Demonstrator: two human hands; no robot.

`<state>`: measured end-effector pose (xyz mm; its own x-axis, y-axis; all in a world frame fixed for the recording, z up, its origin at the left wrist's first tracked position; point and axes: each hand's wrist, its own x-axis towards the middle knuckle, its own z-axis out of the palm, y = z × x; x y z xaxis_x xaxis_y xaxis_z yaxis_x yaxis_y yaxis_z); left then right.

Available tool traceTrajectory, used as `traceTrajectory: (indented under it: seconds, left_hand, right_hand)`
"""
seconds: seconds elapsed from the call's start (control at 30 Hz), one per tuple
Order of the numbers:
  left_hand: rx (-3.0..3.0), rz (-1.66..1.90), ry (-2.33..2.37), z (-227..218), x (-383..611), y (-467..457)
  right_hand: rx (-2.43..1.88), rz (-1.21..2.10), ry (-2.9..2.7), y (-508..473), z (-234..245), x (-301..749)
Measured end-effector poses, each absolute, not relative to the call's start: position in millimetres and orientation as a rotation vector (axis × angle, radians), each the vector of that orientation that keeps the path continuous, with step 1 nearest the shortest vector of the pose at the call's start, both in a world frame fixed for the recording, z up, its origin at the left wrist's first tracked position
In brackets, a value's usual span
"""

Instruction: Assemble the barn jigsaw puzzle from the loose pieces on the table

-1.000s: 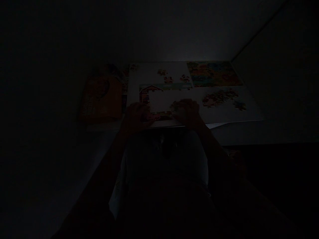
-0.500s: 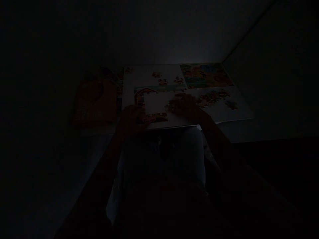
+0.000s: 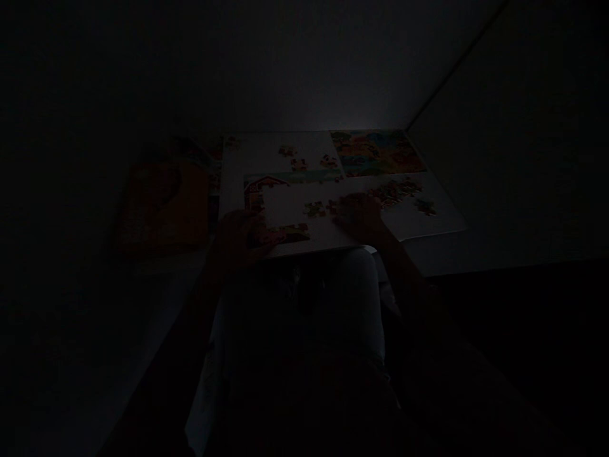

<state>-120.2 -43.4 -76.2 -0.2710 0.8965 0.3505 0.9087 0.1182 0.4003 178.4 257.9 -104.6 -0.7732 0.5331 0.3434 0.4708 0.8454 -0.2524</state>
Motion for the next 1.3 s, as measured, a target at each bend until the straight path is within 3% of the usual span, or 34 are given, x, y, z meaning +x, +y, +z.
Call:
traceTrajectory:
  seconds: [0.5, 0.8, 1.1, 1.3]
  left_hand:
    - [-1.892, -0.863, -2.315, -71.1, -116.5, -46.6]
    - [-1.883, -0.920, -2.372, -72.5, -115.2, -49.1]
    - [-1.888, -0.971, -2.494, -62.1, -108.3, -51.6]
    - [-1.882, -1.001, -2.520, -63.7, -109.9, -53.3]
  right_hand:
    - [-0.789, 0.371, -2.541, 289.9, -92.0, 144.4]
    - [-0.859, 0.461, -2.593, 343.0, -72.7, -3.2]
    - [-0.778, 0.546, -2.777, 290.0, -63.5, -173.4]
    - [-0.806, 0.501, -2.762, 277.7, -64.3, -223.1]
